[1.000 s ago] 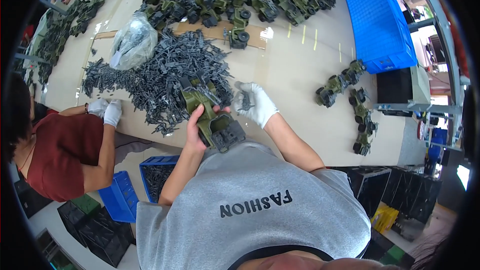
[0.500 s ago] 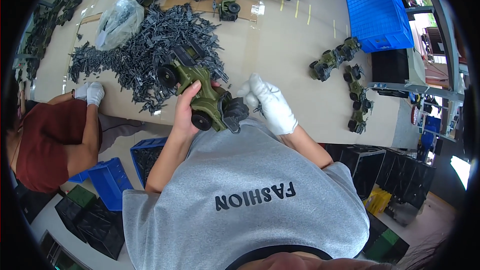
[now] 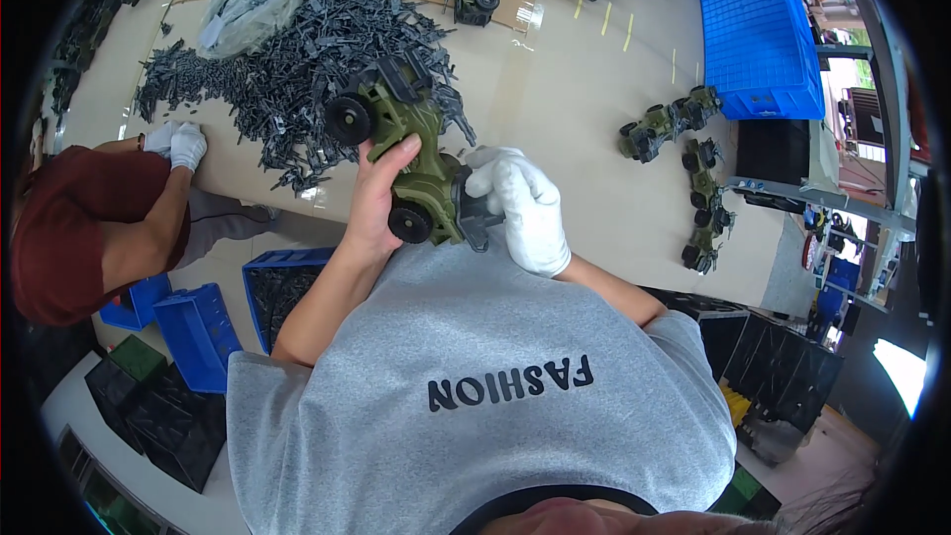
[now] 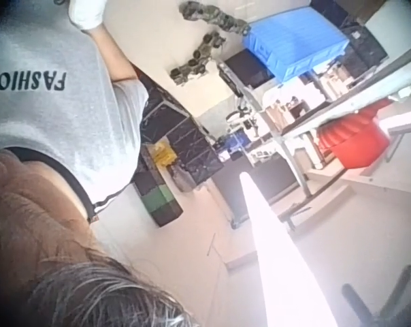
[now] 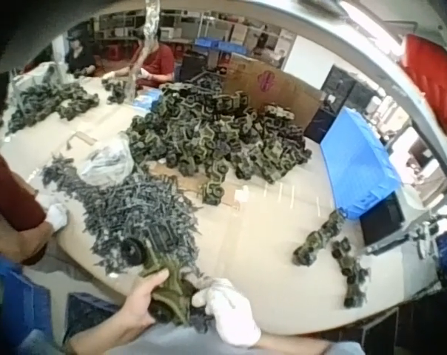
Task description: The person assembles plastic toy tanks from tank parts at a workstation, then organizes the finished toy tanks into plastic crates. The assembly is performed while wearing white gloves.
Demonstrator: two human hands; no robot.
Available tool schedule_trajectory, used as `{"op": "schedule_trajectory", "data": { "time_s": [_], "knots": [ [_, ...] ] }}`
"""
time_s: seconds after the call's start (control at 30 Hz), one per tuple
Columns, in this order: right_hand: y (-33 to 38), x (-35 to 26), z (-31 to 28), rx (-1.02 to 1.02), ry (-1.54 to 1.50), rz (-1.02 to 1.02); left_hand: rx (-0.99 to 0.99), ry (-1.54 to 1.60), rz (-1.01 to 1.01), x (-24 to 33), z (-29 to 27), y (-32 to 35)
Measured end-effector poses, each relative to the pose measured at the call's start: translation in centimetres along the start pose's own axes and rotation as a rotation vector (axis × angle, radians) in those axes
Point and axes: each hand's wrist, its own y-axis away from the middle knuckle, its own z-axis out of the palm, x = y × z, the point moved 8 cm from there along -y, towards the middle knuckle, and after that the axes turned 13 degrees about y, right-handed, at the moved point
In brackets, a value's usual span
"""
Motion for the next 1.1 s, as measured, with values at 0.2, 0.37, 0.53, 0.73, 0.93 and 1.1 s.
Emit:
{"op": "schedule_trajectory", "data": {
  "time_s": [0.2, 0.37, 0.53, 0.73, 0.93, 1.1],
  "knots": [
    [0.2, 2.9, 0.4, -0.335, -0.669, 0.339, -0.017, -0.069, -0.085, 0.2, 0.4, 0.9],
    [0.9, 6.8, 1.7, -0.305, -0.498, 0.503, -0.035, -0.233, -0.084, -0.4, 1.2, 2.3],
    [1.6, 8.2, 1.9, -0.17, -0.674, 0.433, -0.039, -0.248, 0.005, -0.1, 1.0, 2.9],
    [1.3, 7.8, 1.7, -0.098, -0.505, 0.309, 0.011, -0.241, -0.009, -0.8, 0.0, 2.5],
    [1.0, 11.8, 2.3, -0.106, -0.526, 0.355, 0.072, -0.208, -0.043, -1.4, -0.1, 1.5],
    [1.2, 11.5, 1.7, -0.048, -0.514, 0.341, 0.066, -0.229, -0.034, -1.8, 0.0, 1.2]
  ]
}}
